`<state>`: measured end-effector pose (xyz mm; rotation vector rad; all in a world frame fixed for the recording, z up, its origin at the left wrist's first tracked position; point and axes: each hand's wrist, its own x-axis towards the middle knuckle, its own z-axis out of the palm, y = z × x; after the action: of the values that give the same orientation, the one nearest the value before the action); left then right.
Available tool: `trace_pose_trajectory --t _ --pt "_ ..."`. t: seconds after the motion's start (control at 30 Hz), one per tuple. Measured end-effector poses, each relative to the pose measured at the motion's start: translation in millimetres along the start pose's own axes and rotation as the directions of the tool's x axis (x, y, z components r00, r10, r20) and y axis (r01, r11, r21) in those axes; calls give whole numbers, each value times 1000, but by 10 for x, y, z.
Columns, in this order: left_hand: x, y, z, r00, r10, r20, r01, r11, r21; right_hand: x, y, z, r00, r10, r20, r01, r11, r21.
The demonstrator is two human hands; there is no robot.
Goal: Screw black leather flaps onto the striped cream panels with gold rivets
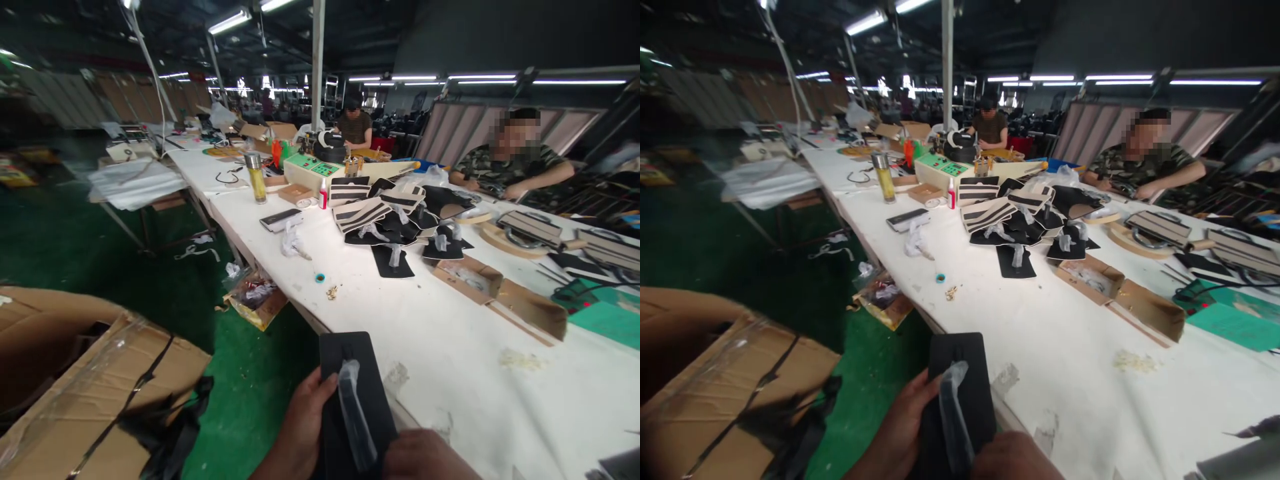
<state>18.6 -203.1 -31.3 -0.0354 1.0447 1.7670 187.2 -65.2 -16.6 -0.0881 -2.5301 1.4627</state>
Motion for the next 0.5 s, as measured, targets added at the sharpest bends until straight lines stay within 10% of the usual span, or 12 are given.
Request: trace_pose_trajectory --t 0.13,0.2,0.3,0.5 --pt "-90 -167 -191 998 -61 8 62 997 -45 876 -121 -384 998 -45 -42 28 938 -345" --pt "-102 -217 -245 993 -107 56 108 994 -25 1405 11 -578 983 -20 -182 -78 853 -516" --pt "-78 -264 -312 984 -135 120 130 990 46 2053 351 -699 990 109 -88 -140 734 -665" --pt "97 -346 -499 987 -130 96 118 985 123 2429 730 -584 982 191 6 -133 705 -697"
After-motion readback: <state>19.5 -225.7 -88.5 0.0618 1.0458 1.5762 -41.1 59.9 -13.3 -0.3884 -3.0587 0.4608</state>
